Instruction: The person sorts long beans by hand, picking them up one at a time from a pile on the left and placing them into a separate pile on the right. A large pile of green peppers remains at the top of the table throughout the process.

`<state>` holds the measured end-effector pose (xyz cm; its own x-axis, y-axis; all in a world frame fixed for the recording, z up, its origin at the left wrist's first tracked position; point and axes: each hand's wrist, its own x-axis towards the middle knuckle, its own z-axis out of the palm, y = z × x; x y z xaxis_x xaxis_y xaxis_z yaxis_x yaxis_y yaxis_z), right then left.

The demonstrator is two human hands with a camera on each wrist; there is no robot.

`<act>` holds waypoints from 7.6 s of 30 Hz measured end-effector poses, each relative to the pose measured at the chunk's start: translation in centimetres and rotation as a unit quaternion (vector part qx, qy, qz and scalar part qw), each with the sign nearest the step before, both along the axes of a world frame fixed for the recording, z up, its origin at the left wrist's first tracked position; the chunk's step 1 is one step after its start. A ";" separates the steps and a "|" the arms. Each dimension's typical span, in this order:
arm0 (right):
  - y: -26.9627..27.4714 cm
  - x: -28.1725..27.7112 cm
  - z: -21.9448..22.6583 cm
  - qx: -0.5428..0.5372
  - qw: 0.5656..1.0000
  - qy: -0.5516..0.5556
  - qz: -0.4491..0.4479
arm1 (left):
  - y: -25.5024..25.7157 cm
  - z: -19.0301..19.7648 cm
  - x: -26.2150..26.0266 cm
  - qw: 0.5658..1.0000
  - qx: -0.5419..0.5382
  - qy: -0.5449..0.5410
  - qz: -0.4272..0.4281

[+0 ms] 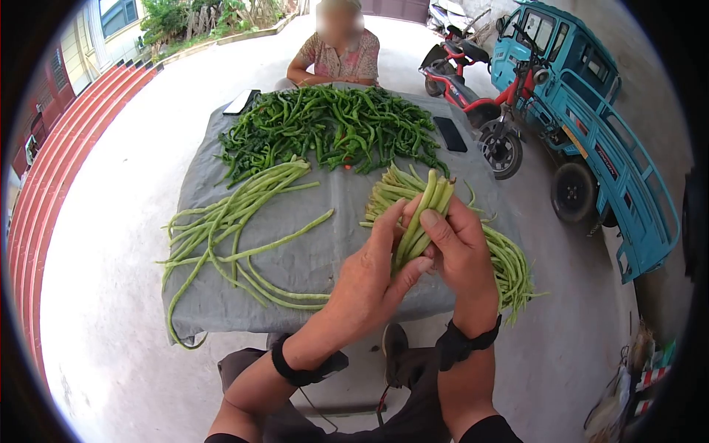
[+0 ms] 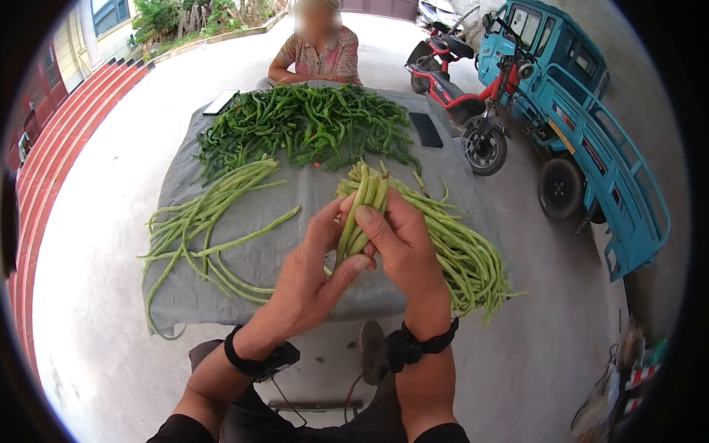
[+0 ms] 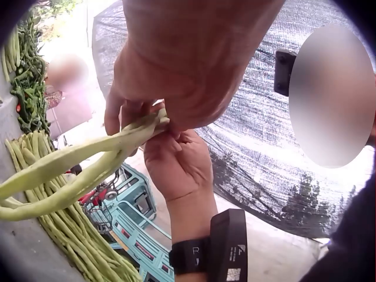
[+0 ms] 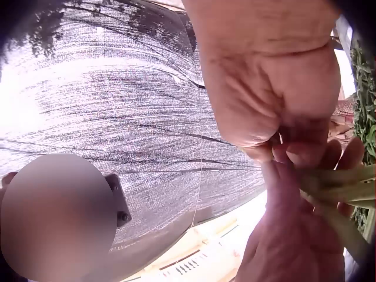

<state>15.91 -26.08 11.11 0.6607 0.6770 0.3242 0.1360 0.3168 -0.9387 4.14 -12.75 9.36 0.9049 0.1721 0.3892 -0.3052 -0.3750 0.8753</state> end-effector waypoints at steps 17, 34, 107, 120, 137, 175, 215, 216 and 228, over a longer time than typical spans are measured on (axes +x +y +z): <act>0.9 -1.8 0.9 -0.043 0.999 0.009 -0.031 | -0.1 -0.4 0.0 0.987 0.119 -0.047 0.096; 1.3 -0.1 -1.6 -0.025 0.990 0.057 0.130 | 2.9 0.5 -0.4 0.972 -0.221 -0.063 0.040; -18.9 7.9 -7.7 -0.478 0.866 -0.004 -0.144 | 1.3 -14.3 12.3 0.887 -0.309 0.320 0.125; -21.1 8.3 -8.2 -0.436 0.875 -0.118 -0.176 | 1.5 -13.8 14.0 0.885 -0.282 0.334 0.158; -21.0 7.4 -9.4 -0.481 0.773 -0.227 -0.344 | 1.6 -14.3 14.8 0.883 -0.320 0.310 0.146; -8.3 3.7 -8.2 -0.467 0.871 -0.153 -0.016 | 1.5 -13.6 8.8 0.899 -0.311 0.250 0.183; 6.3 -0.6 -8.7 -0.335 0.931 -0.125 0.078 | 21.2 -9.3 -7.8 0.758 0.355 0.127 0.532; 6.3 -0.6 -8.7 -0.336 0.930 -0.129 0.080 | 22.0 -9.6 -8.5 0.749 0.353 0.148 0.540; 5.4 -0.2 -8.8 -0.330 0.934 -0.110 0.075 | 24.6 -11.6 -9.4 0.733 0.332 0.213 0.555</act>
